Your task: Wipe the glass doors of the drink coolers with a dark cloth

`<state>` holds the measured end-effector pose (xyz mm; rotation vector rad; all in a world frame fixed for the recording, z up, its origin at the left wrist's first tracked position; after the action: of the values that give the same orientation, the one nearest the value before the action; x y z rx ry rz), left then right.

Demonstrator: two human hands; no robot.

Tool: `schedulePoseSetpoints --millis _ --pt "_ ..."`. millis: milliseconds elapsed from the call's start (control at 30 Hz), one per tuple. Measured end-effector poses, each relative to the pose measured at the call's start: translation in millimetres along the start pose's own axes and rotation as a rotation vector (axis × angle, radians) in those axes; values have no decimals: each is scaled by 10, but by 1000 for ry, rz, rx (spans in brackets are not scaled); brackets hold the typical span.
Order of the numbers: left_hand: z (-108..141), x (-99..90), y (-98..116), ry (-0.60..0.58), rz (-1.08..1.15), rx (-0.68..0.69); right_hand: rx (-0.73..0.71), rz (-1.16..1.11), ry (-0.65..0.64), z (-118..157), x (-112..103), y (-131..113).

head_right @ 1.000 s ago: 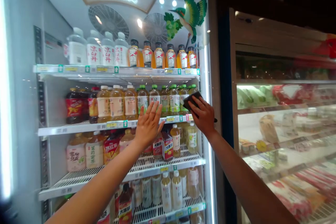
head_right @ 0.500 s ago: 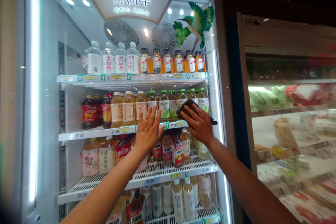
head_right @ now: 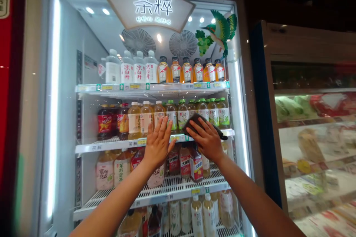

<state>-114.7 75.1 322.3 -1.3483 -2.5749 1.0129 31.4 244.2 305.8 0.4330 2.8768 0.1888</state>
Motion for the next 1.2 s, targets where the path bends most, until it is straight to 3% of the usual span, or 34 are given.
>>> schedulePoseSetpoints --millis 100,200,300,367,500,633,767,900,967,1067,1200 --pt "98 -55 -78 -32 1 3 -9 -18 0 104 -71 187" --pt "189 -122 -225 -48 -1 -7 179 0 109 -196 -37 232" --pt "249 -161 -350 -47 -5 -24 316 9 185 -580 83 -19" --pt "276 -163 -380 -55 2 -20 297 4 141 -686 167 -276" --pt "340 -163 -361 -97 24 -37 117 -18 -28 -420 182 -575" --pt "466 -207 -394 -148 26 -50 28 -86 -33 -138 44 -404" --pt "606 -275 -533 -135 -1 -46 201 -82 112 -425 75 -318" --pt "692 -311 -648 -121 -22 -54 404 7 202 -791 268 -720" --pt "721 -317 -670 -130 -26 -52 360 23 166 -785 338 -988" --pt "769 -328 -688 -135 -30 -45 151 20 27 -530 343 -1214" --pt "857 -348 -740 -134 -33 -24 -12 14 -62 -213 237 -1041"
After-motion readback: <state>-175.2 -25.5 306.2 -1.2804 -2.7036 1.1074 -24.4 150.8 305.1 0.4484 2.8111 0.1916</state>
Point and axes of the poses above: each hand's wrist, its own z-axis away from the middle knuckle, its own x-axis out of the palm, y = z × x, the point moved 3 cm from there along -z, towards the middle knuckle, and after that the axes turned 11 degrees about x, right-handed, at the moved point
